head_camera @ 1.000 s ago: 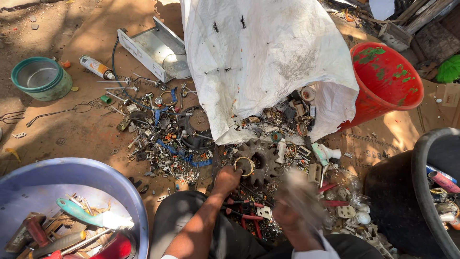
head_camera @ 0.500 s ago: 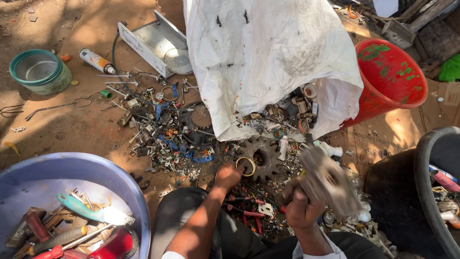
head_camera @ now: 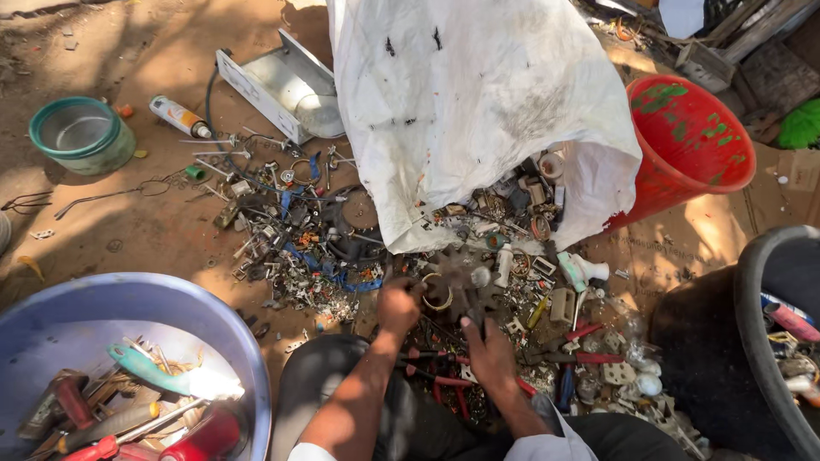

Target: The person sits on the ground and sorts through a pile of metal scrap, using a hammer to break apart items and separate components. They handle various metal pieces, including a gear-like object, and place sorted items into a white sack.

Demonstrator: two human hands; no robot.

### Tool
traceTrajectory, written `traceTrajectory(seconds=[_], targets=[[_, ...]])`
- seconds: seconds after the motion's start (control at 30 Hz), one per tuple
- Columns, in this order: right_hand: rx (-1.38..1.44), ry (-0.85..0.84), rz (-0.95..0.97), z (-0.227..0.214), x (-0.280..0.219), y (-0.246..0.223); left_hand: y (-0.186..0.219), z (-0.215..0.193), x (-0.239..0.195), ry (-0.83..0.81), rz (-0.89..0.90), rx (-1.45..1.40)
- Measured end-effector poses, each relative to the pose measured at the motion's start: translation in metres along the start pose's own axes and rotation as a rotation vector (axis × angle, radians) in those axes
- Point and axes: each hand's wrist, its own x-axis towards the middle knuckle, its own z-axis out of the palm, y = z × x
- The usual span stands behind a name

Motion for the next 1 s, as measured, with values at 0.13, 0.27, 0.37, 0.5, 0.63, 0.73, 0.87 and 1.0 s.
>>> traceTrajectory(seconds=[0.13, 0.27, 0.37, 0.5, 0.63, 0.73, 0.87, 1.0], targets=[[0.391, 0.177, -0.213, -0.039, -0.028, -0.035, 0.004, -0.005, -0.003, 0.026, 0.17, 0.036], [0.877, 0.218, -0.681, -0.068, -0.04, -0.047, 0.01, -0.005, 0.0, 0.21, 0.371, 0.189], [0.971, 0.3, -0.922, -0.039, -0.018, -0.031, 0.016, -0.009, -0.003, -0.024, -0.043, 0.04], [-0.311, -0.23, 0.16, -0.005, 0.007, 0.002, 0.029, -0.016, -0.002, -0.056, -0.059, -0.017], [-0.067, -0.047, 0.031, -0.002, -0.009, 0.003, 0.023, -0.023, -0.006, -0.059, -0.077, -0.005], [0.279, 0.104, -0.162, -0.026, -0.014, -0.021, 0.026, -0.013, 0.0, -0.046, -0.026, -0.029], [0.681, 0.311, -0.652, -0.043, -0.026, -0.03, 0.023, -0.011, -0.001, -0.035, -0.044, -0.006], [0.125, 0.486, -0.835, -0.022, -0.008, -0.008, 0.022, -0.012, -0.005, -0.054, -0.015, -0.014]])
